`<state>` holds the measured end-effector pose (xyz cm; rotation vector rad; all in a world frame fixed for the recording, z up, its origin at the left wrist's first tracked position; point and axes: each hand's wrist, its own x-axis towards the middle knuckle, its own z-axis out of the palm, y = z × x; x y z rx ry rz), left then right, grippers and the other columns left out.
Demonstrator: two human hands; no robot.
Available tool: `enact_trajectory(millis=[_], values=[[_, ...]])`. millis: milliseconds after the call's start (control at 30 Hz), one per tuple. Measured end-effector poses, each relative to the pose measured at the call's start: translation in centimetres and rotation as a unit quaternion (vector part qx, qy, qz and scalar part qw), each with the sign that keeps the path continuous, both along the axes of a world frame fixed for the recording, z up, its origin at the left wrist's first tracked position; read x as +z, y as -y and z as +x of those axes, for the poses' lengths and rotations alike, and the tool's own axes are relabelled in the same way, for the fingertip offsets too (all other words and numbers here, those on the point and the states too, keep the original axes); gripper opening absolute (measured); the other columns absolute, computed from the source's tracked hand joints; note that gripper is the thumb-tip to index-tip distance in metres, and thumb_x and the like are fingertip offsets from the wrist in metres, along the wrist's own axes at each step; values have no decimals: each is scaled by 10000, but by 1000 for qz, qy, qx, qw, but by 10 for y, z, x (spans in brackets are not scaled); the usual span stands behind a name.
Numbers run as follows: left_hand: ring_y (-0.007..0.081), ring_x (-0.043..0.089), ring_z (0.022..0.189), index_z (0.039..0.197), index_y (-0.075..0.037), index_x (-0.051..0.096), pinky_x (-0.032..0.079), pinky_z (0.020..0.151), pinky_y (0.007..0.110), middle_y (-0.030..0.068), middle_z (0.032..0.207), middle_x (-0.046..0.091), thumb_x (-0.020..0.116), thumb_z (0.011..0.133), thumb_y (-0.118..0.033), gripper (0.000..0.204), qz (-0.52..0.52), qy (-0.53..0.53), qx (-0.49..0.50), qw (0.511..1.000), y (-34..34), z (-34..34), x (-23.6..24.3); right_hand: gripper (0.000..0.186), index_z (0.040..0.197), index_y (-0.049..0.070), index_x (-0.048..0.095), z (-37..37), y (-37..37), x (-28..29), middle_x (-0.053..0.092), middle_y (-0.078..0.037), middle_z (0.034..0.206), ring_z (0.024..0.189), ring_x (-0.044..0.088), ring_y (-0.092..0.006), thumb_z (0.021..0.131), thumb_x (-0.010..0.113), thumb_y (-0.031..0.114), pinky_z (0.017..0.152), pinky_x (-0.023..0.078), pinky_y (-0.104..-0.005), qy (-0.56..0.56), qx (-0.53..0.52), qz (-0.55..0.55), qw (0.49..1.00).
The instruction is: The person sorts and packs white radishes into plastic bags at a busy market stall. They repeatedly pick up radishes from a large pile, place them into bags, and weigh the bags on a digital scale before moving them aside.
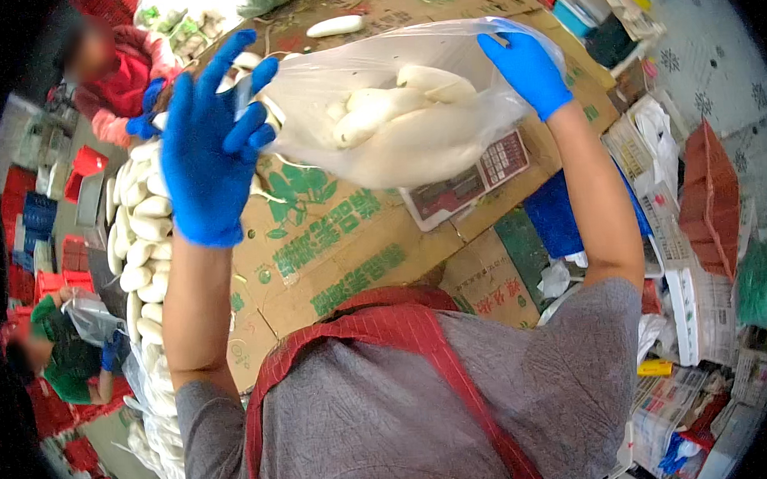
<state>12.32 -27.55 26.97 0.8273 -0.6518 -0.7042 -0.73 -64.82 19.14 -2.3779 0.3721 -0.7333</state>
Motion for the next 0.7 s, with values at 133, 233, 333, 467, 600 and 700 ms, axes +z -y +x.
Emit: enact_trajectory(millis=[133, 233, 333, 467, 600, 700], values=[[49, 328, 557, 1417, -50, 397, 359, 589, 207, 88, 1085, 618, 415, 998, -269, 473, 36, -38, 19, 998, 56, 38, -69, 466, 1262, 23, 571, -4, 47, -47, 593, -180, 1245, 1163, 552, -323, 918, 579, 337, 992, 425, -393, -25, -42, -99, 994], [58, 367, 572, 1371, -50, 468, 376, 627, 207, 31, 967, 603, 418, 984, -190, 414, 127, -72, 90, 985, 71, 45, -103, 483, 1270, 29, 558, -8, 44, -61, 580, -205, 1252, 1165, 544, -349, 911, 566, 353, 995, 424, -402, -101, -25, -101, 989], [72, 426, 630, 1328, -62, 520, 427, 693, 247, 7, 934, 573, 456, 972, -180, 380, 153, -119, 69, 979, 76, 47, -131, 442, 1216, 33, 594, -9, 47, -77, 599, -211, 1214, 1124, 563, -360, 914, 548, 352, 964, 442, -407, -100, -2, -117, 988], [91, 491, 706, 1349, -53, 487, 445, 779, 271, 37, 1016, 594, 497, 971, -229, 417, 149, -101, 56, 982, 74, 42, -150, 379, 1212, 66, 613, -15, 40, -74, 614, -172, 1212, 1109, 585, -313, 921, 559, 303, 948, 457, -387, -142, 48, -83, 985], [159, 568, 919, 1380, -66, 445, 449, 870, 325, 71, 1135, 596, 530, 967, -273, 470, 149, -41, 76, 985, 78, 43, -160, 299, 1191, 83, 642, -23, 0, -50, 641, -130, 1179, 1061, 626, -236, 924, 597, 210, 906, 492, -335, -105, 66, -90, 988], [201, 567, 1050, 1399, -70, 413, 447, 905, 354, 89, 1201, 577, 570, 953, -287, 521, 187, -34, 124, 974, 60, 45, -162, 246, 1101, 78, 685, -40, -41, -3, 683, -113, 1064, 961, 654, -228, 911, 609, 215, 832, 511, -322, 5, 47, -63, 997]])
